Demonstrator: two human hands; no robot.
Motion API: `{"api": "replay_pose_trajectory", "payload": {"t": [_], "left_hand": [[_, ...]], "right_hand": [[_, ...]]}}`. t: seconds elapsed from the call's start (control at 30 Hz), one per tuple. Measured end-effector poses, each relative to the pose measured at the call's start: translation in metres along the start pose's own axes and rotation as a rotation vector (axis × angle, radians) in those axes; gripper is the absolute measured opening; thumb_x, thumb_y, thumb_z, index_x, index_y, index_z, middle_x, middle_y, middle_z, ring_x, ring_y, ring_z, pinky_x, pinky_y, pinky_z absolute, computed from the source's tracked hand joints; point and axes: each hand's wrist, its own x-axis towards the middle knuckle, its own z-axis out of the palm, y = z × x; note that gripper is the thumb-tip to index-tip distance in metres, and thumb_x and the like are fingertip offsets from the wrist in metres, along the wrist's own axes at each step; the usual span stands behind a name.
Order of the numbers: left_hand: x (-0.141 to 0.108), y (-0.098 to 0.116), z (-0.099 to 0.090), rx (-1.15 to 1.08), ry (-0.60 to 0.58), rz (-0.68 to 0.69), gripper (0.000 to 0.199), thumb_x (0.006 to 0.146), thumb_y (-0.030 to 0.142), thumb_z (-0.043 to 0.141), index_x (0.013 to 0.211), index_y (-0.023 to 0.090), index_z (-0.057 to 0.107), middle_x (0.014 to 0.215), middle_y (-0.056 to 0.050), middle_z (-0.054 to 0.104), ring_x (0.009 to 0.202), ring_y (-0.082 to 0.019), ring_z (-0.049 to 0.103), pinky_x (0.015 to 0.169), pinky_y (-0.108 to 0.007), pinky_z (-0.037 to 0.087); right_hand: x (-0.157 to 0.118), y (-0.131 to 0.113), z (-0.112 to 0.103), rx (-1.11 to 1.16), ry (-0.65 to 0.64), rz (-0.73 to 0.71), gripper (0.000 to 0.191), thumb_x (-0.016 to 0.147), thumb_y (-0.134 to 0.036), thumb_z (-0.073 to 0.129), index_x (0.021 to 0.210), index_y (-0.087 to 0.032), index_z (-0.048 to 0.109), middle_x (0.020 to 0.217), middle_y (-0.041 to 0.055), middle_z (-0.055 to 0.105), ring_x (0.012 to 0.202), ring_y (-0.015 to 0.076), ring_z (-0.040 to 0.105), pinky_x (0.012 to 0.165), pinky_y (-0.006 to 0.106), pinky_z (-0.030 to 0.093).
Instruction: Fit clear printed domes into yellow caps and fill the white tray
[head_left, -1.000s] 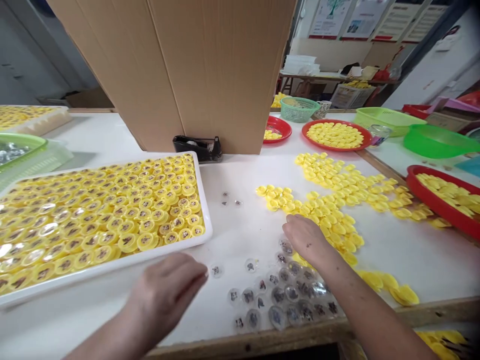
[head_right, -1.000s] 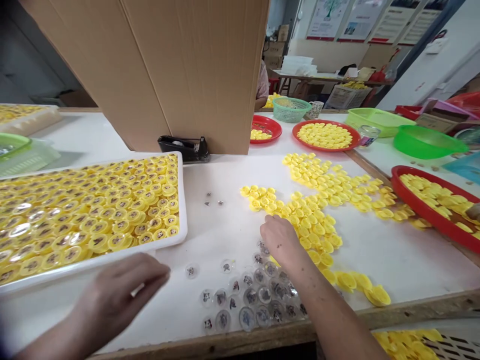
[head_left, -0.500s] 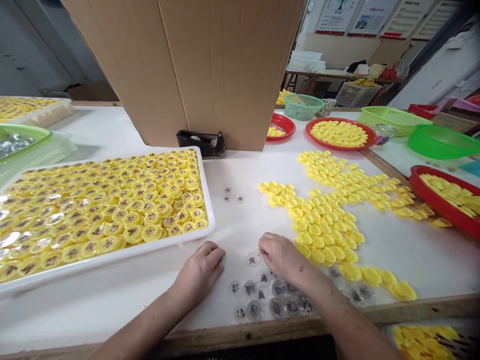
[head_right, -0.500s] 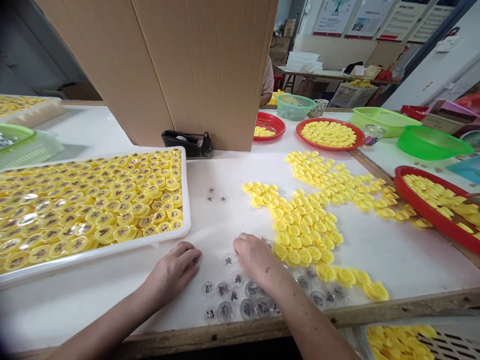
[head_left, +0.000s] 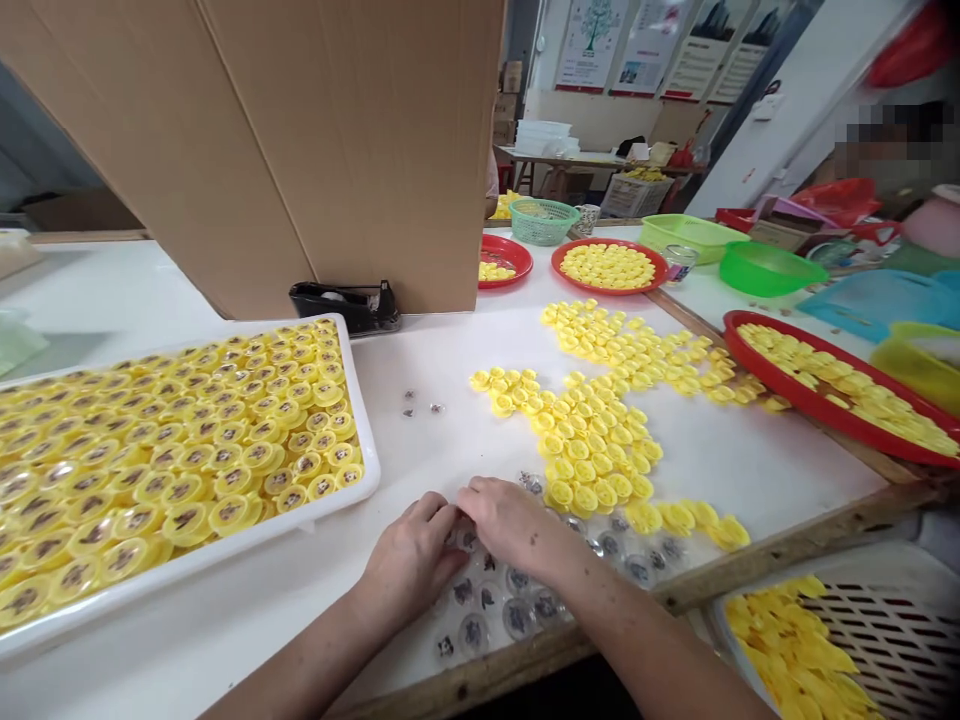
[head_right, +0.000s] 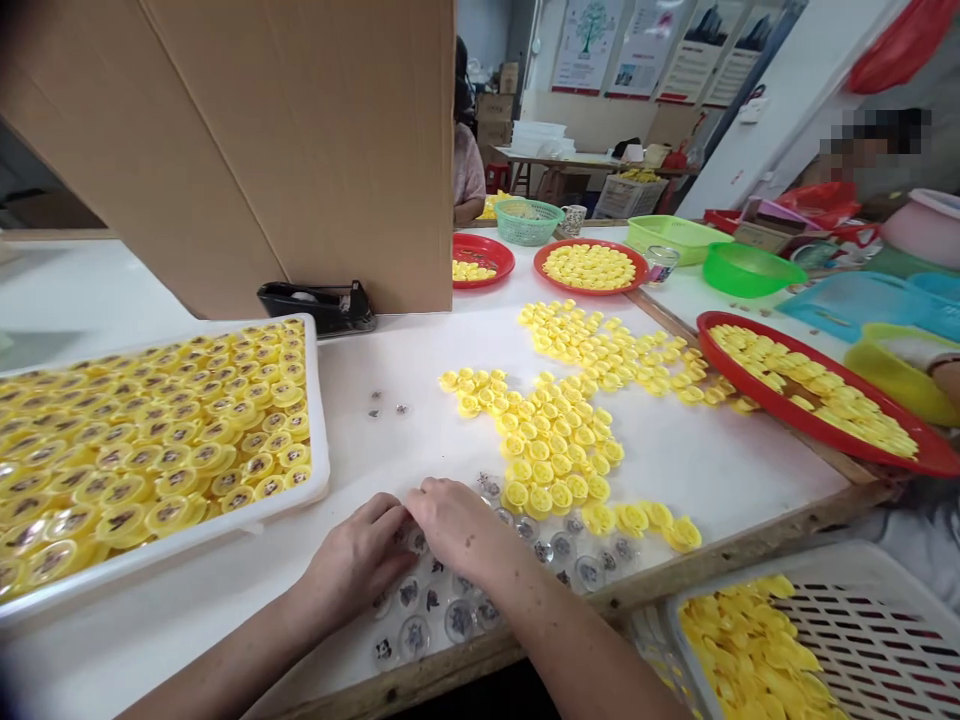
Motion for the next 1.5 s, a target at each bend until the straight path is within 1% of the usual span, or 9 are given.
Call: {"api": "replay_pose_trajectory", "payload": {"t": [0.13,0.3,0.43,0.6,0.7,0.83,1.03,1.17,1.5], "left_hand": [[0.005,-0.001,0.006,0.018,0.039,-0.019,0.019,0.074,0.022,0.06,0.091,0.02,0.052,0.092,-0.004,0.054,0.081,-0.02,0.057,0.069,-0.033,0.05],[-0.003,-0.002,0.011,-0.014,0.075,0.001,0.021,0.075,0.02,0.058,0.096,0.021,0.053,0.094,-0.005,0.055,0.082,-0.02,0.057,0.07,-0.033,0.051],[-0.007,-0.002,0.011,-0.032,0.093,0.036,0.024,0.076,0.019,0.057,0.099,0.022,0.054,0.097,-0.006,0.056,0.087,-0.021,0.057,0.074,-0.035,0.051],[-0.009,-0.004,0.005,-0.075,0.05,0.019,0.019,0.075,0.018,0.058,0.093,0.021,0.056,0.097,-0.005,0.055,0.082,-0.019,0.058,0.071,-0.033,0.051],[-0.011,-0.007,0.002,-0.126,0.017,-0.011,0.02,0.074,0.016,0.057,0.094,0.021,0.056,0.098,-0.005,0.054,0.078,-0.017,0.057,0.07,-0.031,0.051],[-0.013,-0.011,0.0,-0.153,-0.013,-0.03,0.022,0.073,0.014,0.056,0.094,0.021,0.056,0.098,-0.004,0.054,0.078,-0.016,0.057,0.069,-0.029,0.049],[-0.014,-0.015,-0.002,-0.173,-0.036,-0.045,0.021,0.072,0.014,0.056,0.092,0.021,0.056,0.096,-0.004,0.053,0.078,-0.016,0.057,0.069,-0.029,0.048],[-0.013,-0.018,-0.001,-0.19,-0.051,-0.041,0.02,0.074,0.014,0.054,0.092,0.021,0.056,0.095,-0.004,0.053,0.079,-0.016,0.057,0.07,-0.029,0.048],[-0.014,-0.022,0.004,-0.158,-0.049,-0.008,0.022,0.078,0.017,0.052,0.098,0.021,0.056,0.099,-0.005,0.054,0.08,-0.017,0.058,0.071,-0.032,0.049]], "right_hand": [[-0.001,0.002,0.002,0.008,0.007,0.011,0.021,0.076,-0.003,0.048,0.089,-0.017,0.057,0.084,0.0042,0.059,0.074,0.0182,0.058,0.064,0.028,0.041],[-0.002,0.001,0.005,0.006,0.019,0.046,0.019,0.083,-0.008,0.044,0.089,-0.016,0.06,0.084,0.0065,0.059,0.072,0.0195,0.058,0.061,0.029,0.041],[-0.002,0.002,0.008,0.017,0.019,0.073,0.018,0.083,-0.008,0.045,0.087,-0.017,0.061,0.084,0.0059,0.06,0.07,0.0178,0.057,0.062,0.028,0.04],[-0.005,0.015,0.005,0.06,0.038,0.126,0.02,0.084,-0.007,0.046,0.091,-0.016,0.062,0.087,0.006,0.059,0.077,0.0165,0.056,0.069,0.026,0.04],[-0.007,0.02,-0.001,0.085,0.036,0.11,0.022,0.087,-0.009,0.044,0.094,-0.018,0.063,0.088,0.0056,0.058,0.079,0.0153,0.056,0.071,0.026,0.039],[-0.006,0.012,-0.004,0.091,0.005,0.052,0.022,0.088,-0.01,0.044,0.09,-0.018,0.065,0.086,0.0044,0.057,0.076,0.0135,0.055,0.069,0.024,0.039],[-0.002,0.005,0.008,0.06,-0.072,-0.029,0.02,0.086,-0.008,0.045,0.076,-0.016,0.06,0.079,0.003,0.054,0.063,0.0117,0.049,0.058,0.024,0.036],[-0.004,0.005,0.01,0.032,-0.081,-0.024,0.019,0.085,-0.006,0.043,0.081,-0.016,0.058,0.082,0.004,0.055,0.065,0.0135,0.049,0.058,0.026,0.035],[-0.005,0.002,-0.002,0.068,-0.072,0.025,0.017,0.085,-0.01,0.045,0.088,-0.015,0.06,0.088,0.006,0.062,0.072,0.0144,0.056,0.063,0.024,0.04]]}}
